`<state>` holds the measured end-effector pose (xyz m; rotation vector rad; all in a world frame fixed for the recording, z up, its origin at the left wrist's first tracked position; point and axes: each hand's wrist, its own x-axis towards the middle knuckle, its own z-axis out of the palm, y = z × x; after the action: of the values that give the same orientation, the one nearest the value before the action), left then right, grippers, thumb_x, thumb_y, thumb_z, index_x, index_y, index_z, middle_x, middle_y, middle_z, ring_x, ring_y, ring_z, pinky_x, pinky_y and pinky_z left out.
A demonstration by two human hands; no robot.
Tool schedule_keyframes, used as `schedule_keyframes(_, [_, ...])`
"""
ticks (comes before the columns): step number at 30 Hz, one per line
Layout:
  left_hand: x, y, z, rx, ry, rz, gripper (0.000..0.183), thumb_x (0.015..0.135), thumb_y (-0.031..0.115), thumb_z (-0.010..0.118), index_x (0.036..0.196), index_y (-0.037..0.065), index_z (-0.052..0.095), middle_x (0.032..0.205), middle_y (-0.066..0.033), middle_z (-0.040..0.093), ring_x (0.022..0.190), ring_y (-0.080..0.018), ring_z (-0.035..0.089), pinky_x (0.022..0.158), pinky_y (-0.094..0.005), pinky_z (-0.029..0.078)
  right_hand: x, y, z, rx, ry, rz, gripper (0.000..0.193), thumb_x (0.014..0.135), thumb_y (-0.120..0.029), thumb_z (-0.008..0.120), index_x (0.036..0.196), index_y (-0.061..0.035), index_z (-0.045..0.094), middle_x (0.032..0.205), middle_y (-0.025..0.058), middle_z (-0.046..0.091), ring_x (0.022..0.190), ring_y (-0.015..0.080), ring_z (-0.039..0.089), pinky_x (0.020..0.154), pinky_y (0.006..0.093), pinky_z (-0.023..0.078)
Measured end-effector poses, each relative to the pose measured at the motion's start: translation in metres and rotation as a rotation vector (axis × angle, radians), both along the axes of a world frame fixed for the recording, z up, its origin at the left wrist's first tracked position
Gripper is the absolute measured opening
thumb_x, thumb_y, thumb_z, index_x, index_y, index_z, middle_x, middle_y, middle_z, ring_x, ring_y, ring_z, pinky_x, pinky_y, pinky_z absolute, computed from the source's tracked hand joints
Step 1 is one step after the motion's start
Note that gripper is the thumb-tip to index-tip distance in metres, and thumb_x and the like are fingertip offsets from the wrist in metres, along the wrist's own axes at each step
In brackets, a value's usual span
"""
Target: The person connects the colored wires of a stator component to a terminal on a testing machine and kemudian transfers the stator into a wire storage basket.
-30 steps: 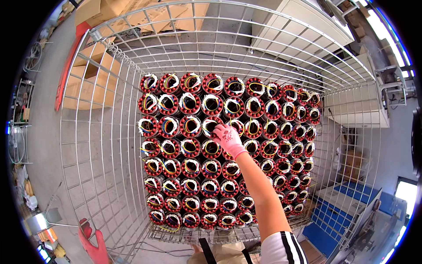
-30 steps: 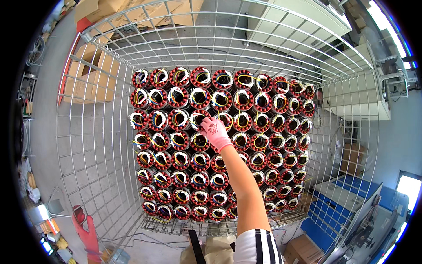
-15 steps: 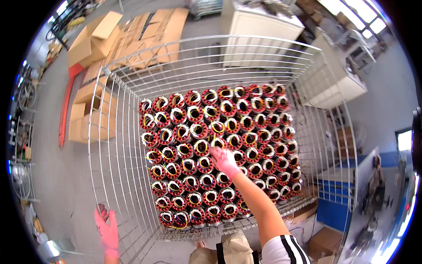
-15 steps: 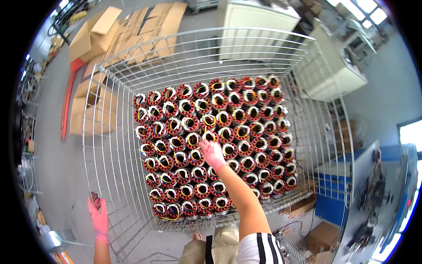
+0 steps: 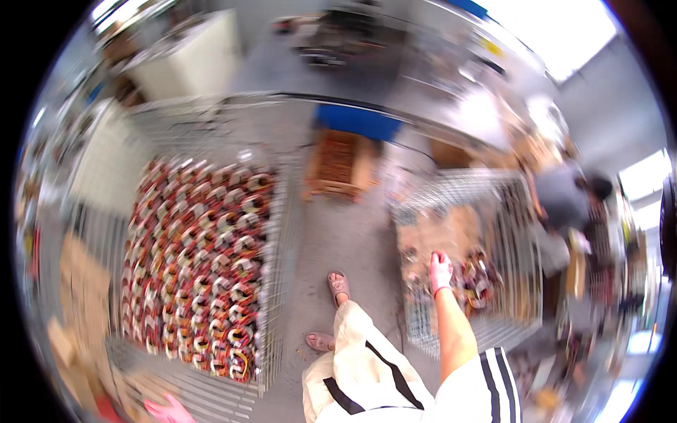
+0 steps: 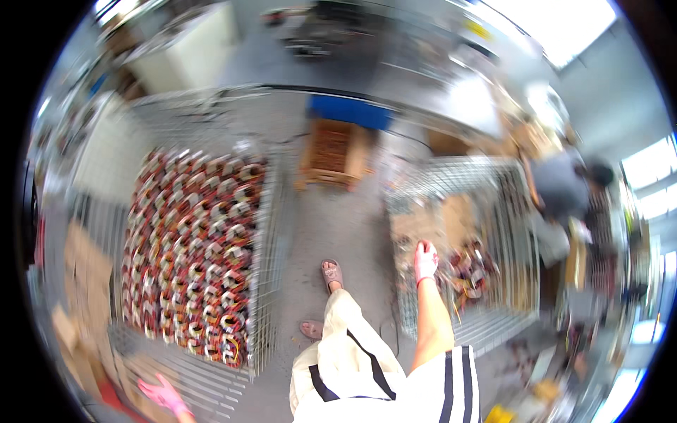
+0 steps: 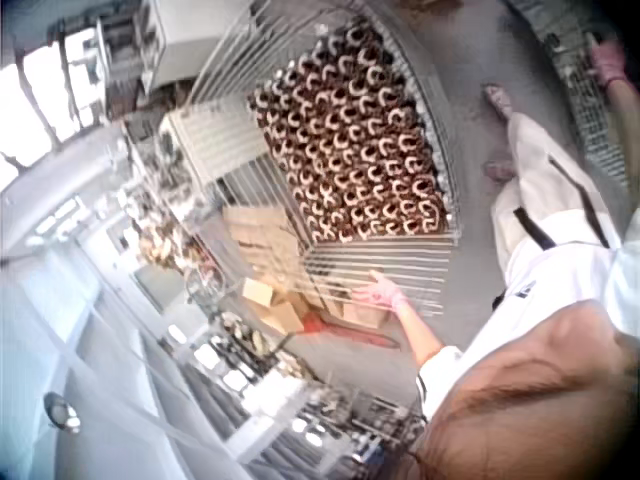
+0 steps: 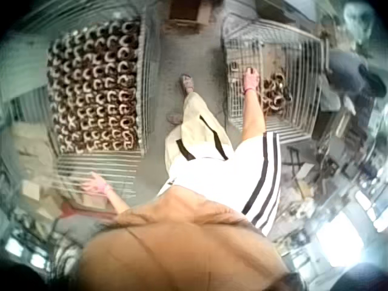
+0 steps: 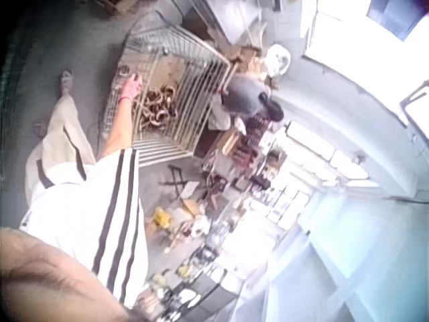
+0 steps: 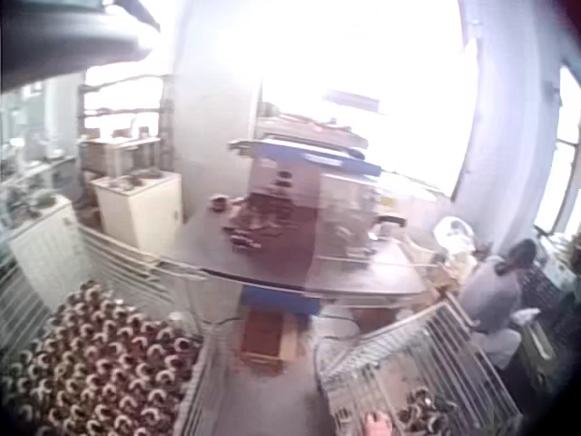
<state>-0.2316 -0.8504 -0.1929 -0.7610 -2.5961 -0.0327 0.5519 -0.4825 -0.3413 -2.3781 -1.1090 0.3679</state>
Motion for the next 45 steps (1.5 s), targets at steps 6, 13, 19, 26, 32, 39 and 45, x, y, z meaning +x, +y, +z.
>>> schedule_keyframes(6, [0.296, 0.238, -0.037, 0.275, -0.909, -0.633, 0.071, 0.092, 0.013, 0.061, 0.148, 0.000, 0.019, 0.151, -0.0233, 0.026, 0.141, -0.0333, 0.025, 0.115, -0.0451, 0.022, 0.228, -0.158, -0.025, -0.020, 0.104, -0.627, 0.032, 0.090, -0.035, 0.054, 0.104, -0.0098, 0.068, 0.099, 0.0141, 0.070, 0.093, 0.0301, 0.066, 0.083, 0.0392, 0.049])
schedule_keyframes(13, [0.648, 0.496, -0.059, -0.074, -1.019, -1.310, 0.070, 0.092, 0.027, 0.062, 0.145, -0.003, 0.027, 0.150, -0.0213, 0.027, 0.139, -0.0348, 0.028, 0.115, -0.0434, 0.022, 0.242, -0.155, -0.110, -0.478, 0.328, -0.392, 0.038, 0.083, -0.041, 0.054, 0.103, -0.0133, 0.070, 0.103, 0.0162, 0.068, 0.101, 0.0312, 0.064, 0.089, 0.0414, 0.049])
schedule_keyframes(19, [0.838, 0.635, -0.134, -0.047, -0.783, -1.373, 0.073, 0.090, 0.035, 0.063, 0.144, -0.002, 0.030, 0.149, -0.0212, 0.030, 0.136, -0.0353, 0.030, 0.113, -0.0448, 0.024, 0.296, 0.012, -0.181, -0.400, 0.364, -0.032, 0.049, 0.083, -0.040, 0.054, 0.120, -0.0101, 0.062, 0.123, 0.0155, 0.061, 0.118, 0.0277, 0.055, 0.101, 0.0352, 0.042])
schedule_keyframes(26, [0.897, 0.643, -0.158, -0.223, -0.381, -1.358, 0.071, 0.087, 0.033, 0.067, 0.141, 0.000, 0.035, 0.144, -0.0201, 0.034, 0.133, -0.0366, 0.031, 0.111, -0.0486, 0.024, 0.390, 0.192, -0.287, -0.358, -0.439, 0.422, 0.039, 0.091, -0.030, 0.050, 0.127, -0.0138, 0.053, 0.139, 0.0055, 0.048, 0.131, 0.0220, 0.041, 0.107, 0.0351, 0.033])
schedule_keyframes(32, [0.884, 0.639, -0.161, -0.302, -0.326, -1.313, 0.070, 0.091, 0.029, 0.064, 0.144, 0.000, 0.029, 0.146, -0.0178, 0.032, 0.137, -0.0322, 0.026, 0.114, -0.0465, 0.018, 0.382, 0.266, -0.377, -0.418, -0.342, 0.444, 0.033, 0.094, -0.021, 0.044, 0.126, -0.0168, 0.053, 0.136, 0.0035, 0.049, 0.134, 0.0212, 0.038, 0.108, 0.0399, 0.031])
schedule_keyframes(39, [0.885, 0.640, -0.160, -0.302, -0.421, -1.338, 0.069, 0.092, 0.023, 0.062, 0.146, -0.001, 0.025, 0.148, -0.0172, 0.029, 0.137, -0.0313, 0.026, 0.114, -0.0451, 0.017, 0.383, 0.273, -0.399, -0.448, -0.321, 0.254, 0.020, 0.090, -0.022, 0.049, 0.108, -0.0191, 0.058, 0.106, 0.0010, 0.058, 0.103, 0.0210, 0.055, 0.087, 0.0390, 0.043])
schedule_keyframes(45, [0.884, 0.646, -0.158, -0.272, -0.379, -1.335, 0.074, 0.084, 0.029, 0.070, 0.141, -0.002, 0.033, 0.142, -0.0198, 0.036, 0.133, -0.0363, 0.029, 0.111, -0.0493, 0.022, 0.368, 0.157, -0.313, -0.377, 0.534, -0.370, 0.072, 0.078, -0.049, 0.067, 0.119, 0.0071, 0.049, 0.113, 0.0254, 0.063, 0.107, 0.0349, 0.060, 0.091, 0.0396, 0.048])
